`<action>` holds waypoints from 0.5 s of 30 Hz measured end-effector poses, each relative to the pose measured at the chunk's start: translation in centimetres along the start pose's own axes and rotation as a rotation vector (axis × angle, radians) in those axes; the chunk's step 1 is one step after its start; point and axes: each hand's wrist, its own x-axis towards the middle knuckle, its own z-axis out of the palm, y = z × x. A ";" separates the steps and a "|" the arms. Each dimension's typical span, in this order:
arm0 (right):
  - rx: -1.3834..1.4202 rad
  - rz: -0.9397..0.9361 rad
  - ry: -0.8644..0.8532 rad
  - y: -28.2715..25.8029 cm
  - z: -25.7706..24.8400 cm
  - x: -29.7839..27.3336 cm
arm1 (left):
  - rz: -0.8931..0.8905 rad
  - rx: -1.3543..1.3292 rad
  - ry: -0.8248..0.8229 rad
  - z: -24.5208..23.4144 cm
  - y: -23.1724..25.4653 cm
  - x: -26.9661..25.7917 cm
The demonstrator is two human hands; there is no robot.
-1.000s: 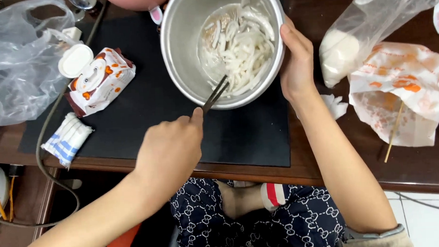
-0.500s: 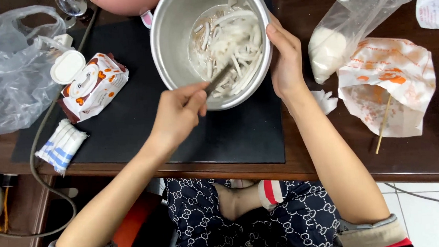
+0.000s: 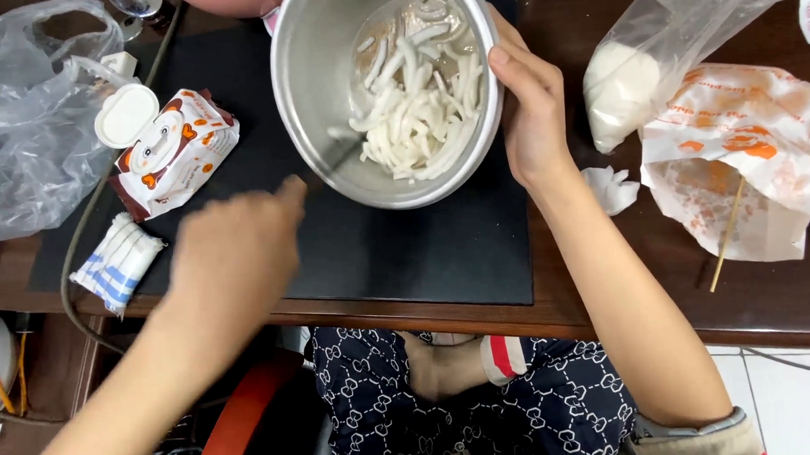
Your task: Stirring and mixing white noodle-like ingredients in a metal bowl using chopsticks.
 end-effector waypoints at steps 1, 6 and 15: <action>0.001 0.002 0.002 0.1 0.0 -0.1 | 0.002 0.001 -0.002 0.0 1.1 -0.7; -0.049 -0.025 -0.025 0.5 0.3 -0.4 | 0.033 -0.741 -0.036 -1.0 4.1 -2.3; -0.005 0.054 0.072 0.1 0.1 -0.1 | -0.294 -1.726 -0.273 2.2 4.6 4.0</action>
